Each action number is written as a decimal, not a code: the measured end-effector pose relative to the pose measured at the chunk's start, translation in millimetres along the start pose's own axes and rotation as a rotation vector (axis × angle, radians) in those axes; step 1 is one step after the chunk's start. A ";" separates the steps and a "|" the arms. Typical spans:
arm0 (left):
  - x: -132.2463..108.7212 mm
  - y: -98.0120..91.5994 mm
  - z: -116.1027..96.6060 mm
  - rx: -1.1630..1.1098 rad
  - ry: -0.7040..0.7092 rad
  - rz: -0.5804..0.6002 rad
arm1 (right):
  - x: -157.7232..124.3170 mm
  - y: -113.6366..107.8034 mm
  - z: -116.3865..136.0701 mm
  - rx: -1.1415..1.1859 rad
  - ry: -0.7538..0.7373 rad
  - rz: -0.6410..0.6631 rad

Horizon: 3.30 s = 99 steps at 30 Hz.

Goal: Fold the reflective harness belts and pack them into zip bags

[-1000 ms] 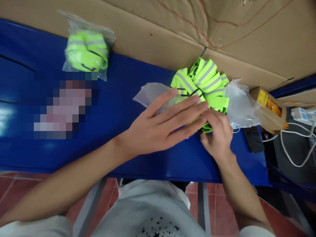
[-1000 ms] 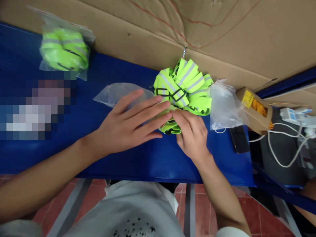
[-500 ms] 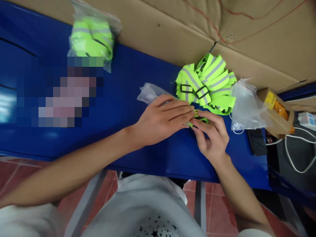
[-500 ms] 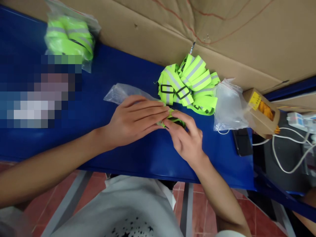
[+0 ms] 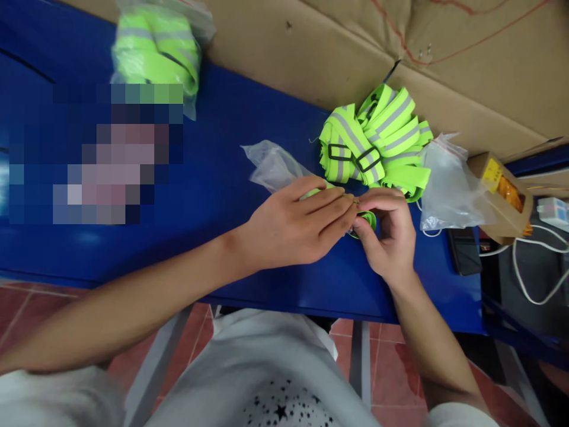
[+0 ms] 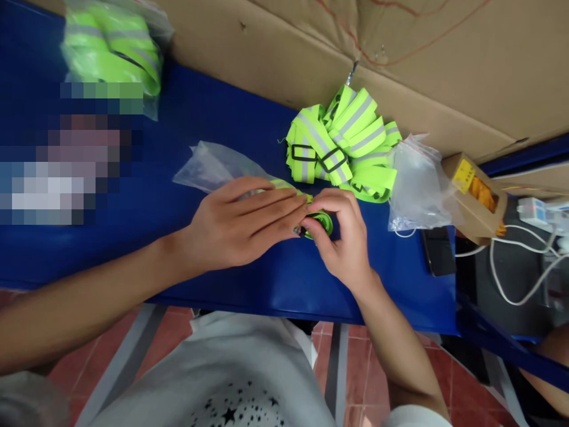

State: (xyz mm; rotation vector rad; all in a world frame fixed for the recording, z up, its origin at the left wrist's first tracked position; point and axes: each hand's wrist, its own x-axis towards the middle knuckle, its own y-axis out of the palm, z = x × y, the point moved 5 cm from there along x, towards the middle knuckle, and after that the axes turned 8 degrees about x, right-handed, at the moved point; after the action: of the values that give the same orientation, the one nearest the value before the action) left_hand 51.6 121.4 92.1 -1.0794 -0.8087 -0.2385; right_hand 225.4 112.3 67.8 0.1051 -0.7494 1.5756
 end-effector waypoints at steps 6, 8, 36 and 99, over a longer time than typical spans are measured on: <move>-2.6 7.1 8.4 -0.066 -0.109 0.126 | 0.5 -1.5 -0.9 0.001 0.026 0.024; -5.2 14.7 17.5 -0.082 -0.187 0.215 | 1.6 -7.4 -4.2 0.036 0.011 0.113; -12.9 25.2 22.2 -0.224 -0.165 0.149 | -2.6 -16.2 13.6 -0.139 -0.198 0.145; -10.3 32.7 -6.9 -0.112 -0.079 0.292 | -7.7 -6.4 -8.1 0.219 0.141 -0.071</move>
State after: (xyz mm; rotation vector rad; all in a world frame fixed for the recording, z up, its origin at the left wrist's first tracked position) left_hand 65.4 129.1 60.9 -1.3037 -0.7031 0.0061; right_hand 235.6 109.7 60.2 0.1773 -0.4568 1.5754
